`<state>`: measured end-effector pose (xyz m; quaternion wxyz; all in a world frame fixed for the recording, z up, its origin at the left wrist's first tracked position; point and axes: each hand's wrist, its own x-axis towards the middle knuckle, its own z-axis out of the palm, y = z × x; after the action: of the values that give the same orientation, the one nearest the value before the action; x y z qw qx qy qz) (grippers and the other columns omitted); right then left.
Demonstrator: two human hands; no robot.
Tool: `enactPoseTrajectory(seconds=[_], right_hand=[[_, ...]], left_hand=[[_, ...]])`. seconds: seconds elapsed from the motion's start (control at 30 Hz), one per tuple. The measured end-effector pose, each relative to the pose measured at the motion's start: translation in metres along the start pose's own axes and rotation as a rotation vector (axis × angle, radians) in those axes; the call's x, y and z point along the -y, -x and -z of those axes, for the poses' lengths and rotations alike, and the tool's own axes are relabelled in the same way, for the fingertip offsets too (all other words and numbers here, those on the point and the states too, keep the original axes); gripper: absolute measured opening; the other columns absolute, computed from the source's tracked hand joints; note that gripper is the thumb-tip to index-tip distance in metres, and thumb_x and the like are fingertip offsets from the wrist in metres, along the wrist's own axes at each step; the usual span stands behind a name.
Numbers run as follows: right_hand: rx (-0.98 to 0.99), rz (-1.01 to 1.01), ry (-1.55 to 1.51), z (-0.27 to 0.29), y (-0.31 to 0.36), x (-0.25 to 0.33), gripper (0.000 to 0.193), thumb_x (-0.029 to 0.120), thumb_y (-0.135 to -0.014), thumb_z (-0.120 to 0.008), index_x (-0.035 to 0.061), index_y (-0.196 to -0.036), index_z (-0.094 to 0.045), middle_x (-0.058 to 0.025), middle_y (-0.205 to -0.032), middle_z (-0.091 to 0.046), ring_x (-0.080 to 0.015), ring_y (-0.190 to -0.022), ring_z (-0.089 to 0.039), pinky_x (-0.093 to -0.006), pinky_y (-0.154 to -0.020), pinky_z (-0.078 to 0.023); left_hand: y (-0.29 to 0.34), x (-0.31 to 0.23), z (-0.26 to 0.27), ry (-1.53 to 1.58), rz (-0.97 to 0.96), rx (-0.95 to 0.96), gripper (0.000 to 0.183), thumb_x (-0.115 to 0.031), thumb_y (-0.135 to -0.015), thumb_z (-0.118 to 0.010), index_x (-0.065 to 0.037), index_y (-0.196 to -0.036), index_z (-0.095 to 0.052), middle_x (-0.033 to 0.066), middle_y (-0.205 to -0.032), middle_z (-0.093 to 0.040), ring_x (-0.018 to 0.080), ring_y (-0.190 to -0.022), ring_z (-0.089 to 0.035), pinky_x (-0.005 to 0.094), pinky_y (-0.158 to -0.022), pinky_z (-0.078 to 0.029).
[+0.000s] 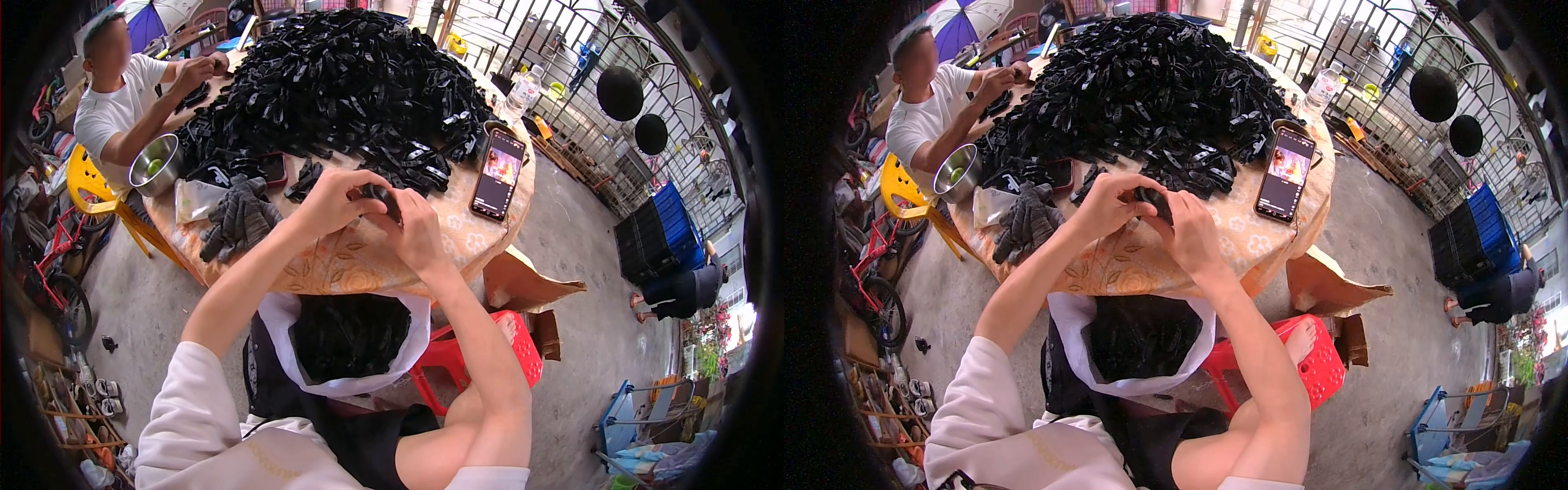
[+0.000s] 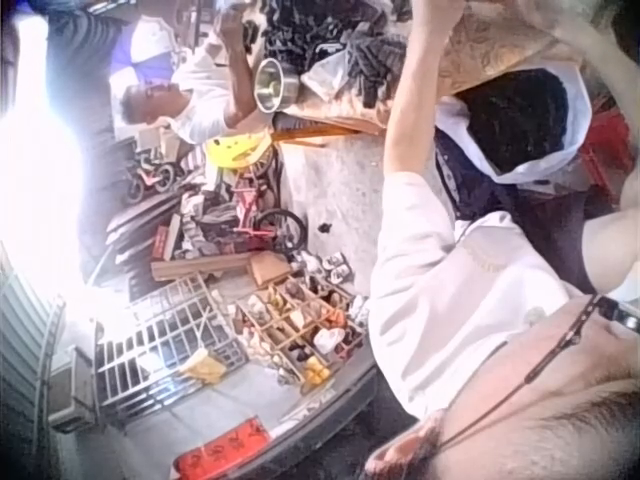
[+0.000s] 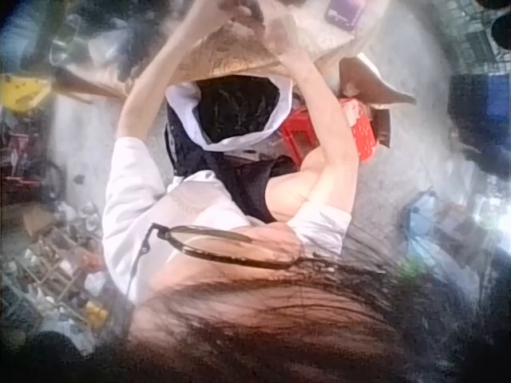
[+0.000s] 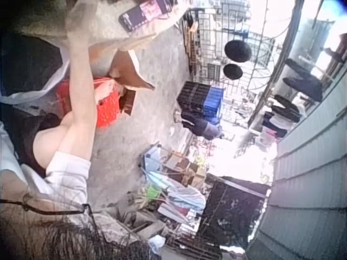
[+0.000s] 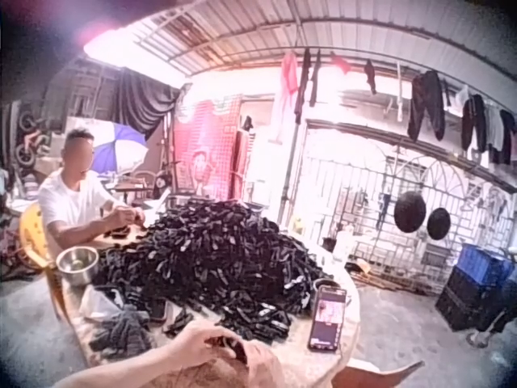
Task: The person picks up plastic components from a pile on the table, joins them together by hand, and places the assembled parts into a bag.
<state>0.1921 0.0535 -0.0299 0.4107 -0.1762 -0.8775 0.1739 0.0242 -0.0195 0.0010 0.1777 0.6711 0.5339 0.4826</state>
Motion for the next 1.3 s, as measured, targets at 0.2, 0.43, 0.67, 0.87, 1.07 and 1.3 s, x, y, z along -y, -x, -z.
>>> enactPoseTrajectory(seconds=[0.2,0.43,0.67,0.87,1.07,1.3], right_hand=[[-0.014,0.008,-0.112,0.001,-0.001,0.004,0.028,0.012,-0.08,-0.073,-0.0004,-0.103,-0.062,-0.0185,-0.087,-0.065,-0.0365,-0.078,-0.063,-0.0407,-0.066,-0.05],[0.083,-0.096,-0.234,0.006,0.0,0.005,0.024,0.011,-0.082,-0.071,0.0009,-0.101,-0.062,-0.0203,-0.084,-0.064,-0.0376,-0.076,-0.064,-0.0403,-0.063,-0.049],[0.095,-0.197,-0.297,0.007,-0.001,0.01,0.024,0.012,-0.083,-0.071,0.0006,-0.102,-0.063,-0.0191,-0.083,-0.065,-0.0352,-0.072,-0.064,-0.0381,-0.062,-0.049],[-0.078,-0.164,-0.307,0.001,0.001,0.003,0.027,0.01,-0.082,-0.072,0.0003,-0.106,-0.066,-0.0134,-0.087,-0.068,-0.0238,-0.068,-0.065,-0.0308,-0.058,-0.05],[0.299,-0.446,-0.677,0.022,0.002,-0.01,0.018,0.008,-0.083,-0.073,-0.0009,-0.099,-0.07,0.0012,-0.084,-0.065,-0.0048,-0.068,-0.056,-0.0193,-0.056,-0.042],[0.57,-0.517,-0.808,0.026,0.004,-0.021,0.017,0.018,-0.085,-0.074,0.0026,-0.091,-0.072,0.0019,-0.077,-0.064,-0.0029,-0.062,-0.053,-0.0207,-0.053,-0.041]], left_hand=[[0.0,0.006,0.0,-0.167,-0.133,-0.05,0.027,-0.011,-0.072,-0.081,-0.005,-0.096,-0.071,0.0101,-0.075,-0.068,0.0153,-0.062,-0.063,0.0261,-0.059,-0.049],[0.003,0.005,0.001,-0.159,-0.045,-0.04,0.032,-0.025,-0.072,-0.082,-0.006,-0.095,-0.071,0.0134,-0.07,-0.066,0.0239,-0.062,-0.065,0.0314,-0.06,-0.05],[0.003,-0.001,0.001,-0.113,-0.048,-0.053,0.029,-0.018,-0.073,-0.082,-0.003,-0.095,-0.07,0.0114,-0.07,-0.068,0.0204,-0.062,-0.066,0.0282,-0.06,-0.051],[0.001,0.004,0.004,0.077,-0.051,-0.036,0.016,-0.008,-0.085,-0.07,0.0,-0.099,-0.068,0.0079,-0.085,-0.069,0.0091,-0.077,-0.063,0.0258,-0.067,-0.05],[-0.008,0.028,0.019,0.001,0.121,-0.331,0.014,-0.007,-0.092,-0.059,0.004,-0.096,-0.066,0.0059,-0.087,-0.069,0.0097,-0.08,-0.062,0.0244,-0.071,-0.05],[-0.004,0.045,0.017,-0.382,0.012,-0.398,0.019,-0.002,-0.084,-0.059,0.0,-0.101,-0.067,0.0127,-0.093,-0.071,0.0237,-0.082,-0.068,0.031,-0.07,-0.052]])
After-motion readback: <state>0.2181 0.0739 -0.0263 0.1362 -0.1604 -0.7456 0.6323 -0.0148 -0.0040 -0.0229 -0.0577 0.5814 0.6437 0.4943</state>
